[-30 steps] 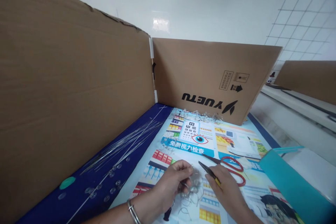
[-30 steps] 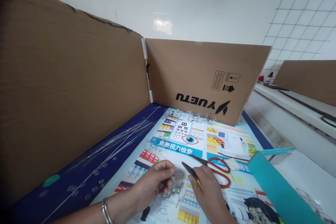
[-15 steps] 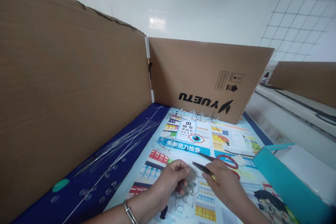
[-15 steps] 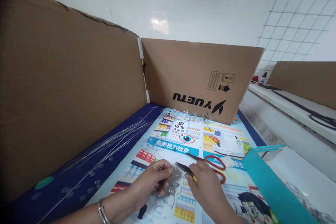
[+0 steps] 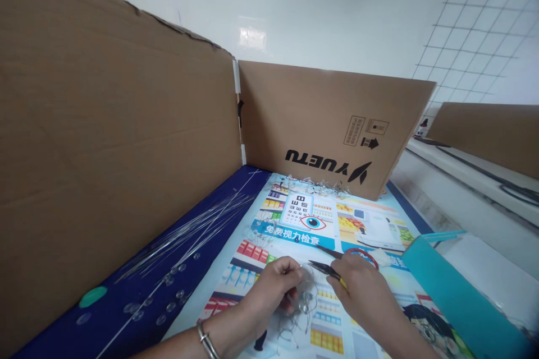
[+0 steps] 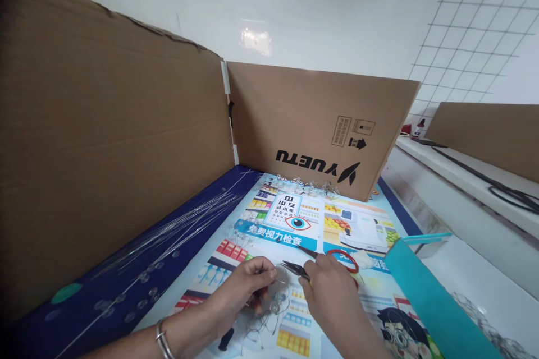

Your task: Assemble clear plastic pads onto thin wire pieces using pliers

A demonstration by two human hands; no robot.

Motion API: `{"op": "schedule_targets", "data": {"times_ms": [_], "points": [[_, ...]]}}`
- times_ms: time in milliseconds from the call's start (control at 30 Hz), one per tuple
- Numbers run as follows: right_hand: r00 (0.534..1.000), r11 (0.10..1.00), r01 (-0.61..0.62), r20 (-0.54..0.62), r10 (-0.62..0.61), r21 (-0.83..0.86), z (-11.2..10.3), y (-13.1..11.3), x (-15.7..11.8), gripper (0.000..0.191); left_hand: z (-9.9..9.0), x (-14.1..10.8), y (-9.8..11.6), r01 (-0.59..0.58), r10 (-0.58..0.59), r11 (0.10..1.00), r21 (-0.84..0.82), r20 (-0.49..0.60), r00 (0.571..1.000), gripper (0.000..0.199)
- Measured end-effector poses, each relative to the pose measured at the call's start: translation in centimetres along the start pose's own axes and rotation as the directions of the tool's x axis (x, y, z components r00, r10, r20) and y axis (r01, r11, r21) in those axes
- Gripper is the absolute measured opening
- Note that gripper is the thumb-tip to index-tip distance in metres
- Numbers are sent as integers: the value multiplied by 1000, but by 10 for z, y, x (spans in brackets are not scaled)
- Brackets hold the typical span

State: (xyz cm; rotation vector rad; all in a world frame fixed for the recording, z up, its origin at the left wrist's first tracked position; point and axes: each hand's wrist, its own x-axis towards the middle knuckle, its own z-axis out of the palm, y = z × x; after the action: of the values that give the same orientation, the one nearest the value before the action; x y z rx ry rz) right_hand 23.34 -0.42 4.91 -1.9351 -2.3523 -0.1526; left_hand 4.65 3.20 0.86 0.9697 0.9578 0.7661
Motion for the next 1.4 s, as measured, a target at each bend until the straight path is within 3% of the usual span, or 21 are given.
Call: {"op": "schedule_targets", "data": {"times_ms": [267, 467, 633, 767, 867, 1000, 1100, 1233, 1333, 1400], "points": [[999, 1000, 22, 42, -22, 15, 3, -1, 2, 13, 0, -1, 0, 10, -10, 1000, 18, -2, 1000, 28], [997, 998, -36, 77, 32, 44, 11, 0, 3, 13, -3, -1, -1, 0, 1, 999, -33, 40, 999, 26], [994, 961, -89, 83, 70, 262, 21, 10, 3, 21, -6, -4, 3, -52, 58, 994, -100, 59, 997, 26], [985, 891, -170, 105, 138, 422, 33, 14, 5, 26, -11, 2, 3, -219, 218, 969, 113, 20, 976, 28], [980, 877, -197, 107, 166, 438, 41, 13, 5, 27, -17, 13, -1, -361, 376, 855, 373, 35, 926, 25], [981, 872, -195, 100, 167, 449, 47, 12, 4, 28, -23, 19, -5, -414, 460, 663, 624, 97, 883, 20], [983, 853, -183, 70, 171, 488, 50, 12, 2, 30, -24, 14, -2, -459, 541, 480, 747, 160, 826, 18], [981, 839, -184, 40, 191, 512, 56, 10, -2, 33, -34, 10, 19, -499, 613, 309, 810, 231, 755, 20], [980, 844, -188, 35, 198, 503, 59, 9, -3, 34, -54, 12, 45, -441, 669, 216, 871, 197, 716, 17], [979, 847, -190, 36, 199, 496, 60, 9, -2, 34, -68, 17, 58, -381, 675, 169, 909, 175, 717, 15]]}}
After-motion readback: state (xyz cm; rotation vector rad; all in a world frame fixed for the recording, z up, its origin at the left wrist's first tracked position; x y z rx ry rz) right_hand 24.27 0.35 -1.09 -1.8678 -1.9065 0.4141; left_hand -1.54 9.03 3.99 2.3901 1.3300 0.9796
